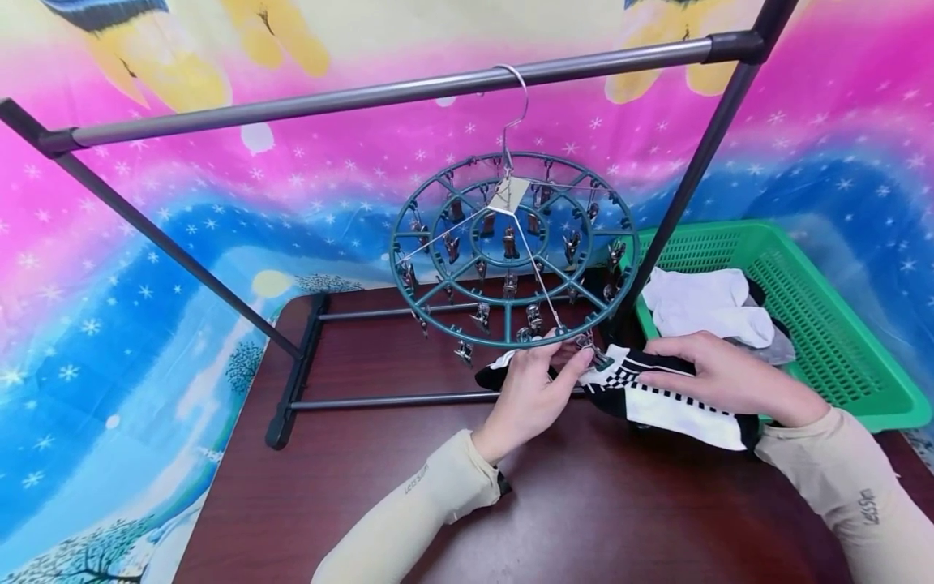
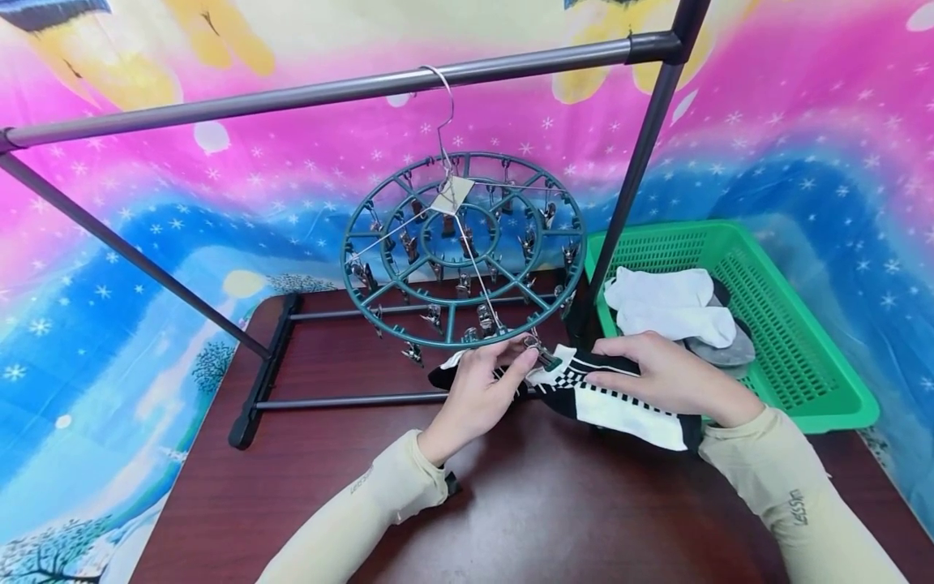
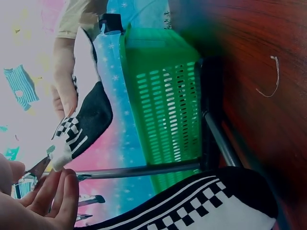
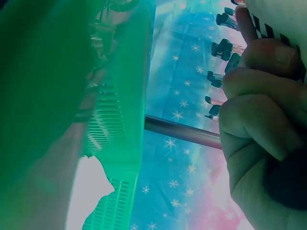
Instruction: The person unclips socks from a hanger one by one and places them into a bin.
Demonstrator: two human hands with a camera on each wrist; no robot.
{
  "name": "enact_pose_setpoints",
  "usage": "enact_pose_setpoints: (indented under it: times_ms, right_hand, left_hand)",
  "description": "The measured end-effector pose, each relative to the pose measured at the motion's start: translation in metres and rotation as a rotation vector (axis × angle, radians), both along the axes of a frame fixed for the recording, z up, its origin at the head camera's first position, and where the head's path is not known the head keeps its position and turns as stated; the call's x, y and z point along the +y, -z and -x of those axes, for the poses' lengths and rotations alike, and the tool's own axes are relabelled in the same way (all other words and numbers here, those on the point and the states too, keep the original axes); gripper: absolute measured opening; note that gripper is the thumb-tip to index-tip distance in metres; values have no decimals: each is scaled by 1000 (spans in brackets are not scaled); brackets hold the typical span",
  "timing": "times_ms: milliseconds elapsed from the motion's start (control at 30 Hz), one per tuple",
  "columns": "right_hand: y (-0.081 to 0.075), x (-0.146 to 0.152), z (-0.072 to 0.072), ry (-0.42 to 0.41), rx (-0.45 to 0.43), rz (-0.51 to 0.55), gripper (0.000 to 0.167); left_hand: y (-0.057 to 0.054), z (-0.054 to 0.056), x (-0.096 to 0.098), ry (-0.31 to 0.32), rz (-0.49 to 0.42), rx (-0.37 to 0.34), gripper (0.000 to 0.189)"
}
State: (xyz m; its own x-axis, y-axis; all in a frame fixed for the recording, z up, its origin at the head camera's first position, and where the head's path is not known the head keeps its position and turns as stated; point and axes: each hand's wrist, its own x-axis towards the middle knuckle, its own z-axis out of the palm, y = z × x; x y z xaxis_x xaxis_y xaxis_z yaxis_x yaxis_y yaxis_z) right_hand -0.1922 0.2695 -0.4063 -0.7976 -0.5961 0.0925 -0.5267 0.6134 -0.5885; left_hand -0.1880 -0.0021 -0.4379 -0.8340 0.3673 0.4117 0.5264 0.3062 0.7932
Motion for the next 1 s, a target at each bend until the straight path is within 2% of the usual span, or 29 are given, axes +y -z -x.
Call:
enact_pose_setpoints:
  times_ms: [233, 367, 567, 800, 900, 1000]
  right_hand:
    - [1, 1, 0, -11, -8, -5, 11]
    - [1, 1, 1, -14, -10, -7, 12]
    - [2, 1, 0, -42, -9, 5, 14]
    - [1, 7, -4, -91, -15, 13, 22]
    - [-7, 16, -5, -70, 20, 49, 25]
    - [-18, 28, -4, -4, 65, 63, 30]
  left_hand:
    - [-1, -1, 5, -16, -34, 11, 27]
    - [-1, -1, 5, -42, -37, 46, 27]
    - [0, -3, 6, -106, -19, 130, 25]
    - [3, -2, 3, -193, -15, 171, 22]
    - [4, -2, 3, -191, -21, 176, 21]
    - [5, -2, 3, -178, -16, 180, 20]
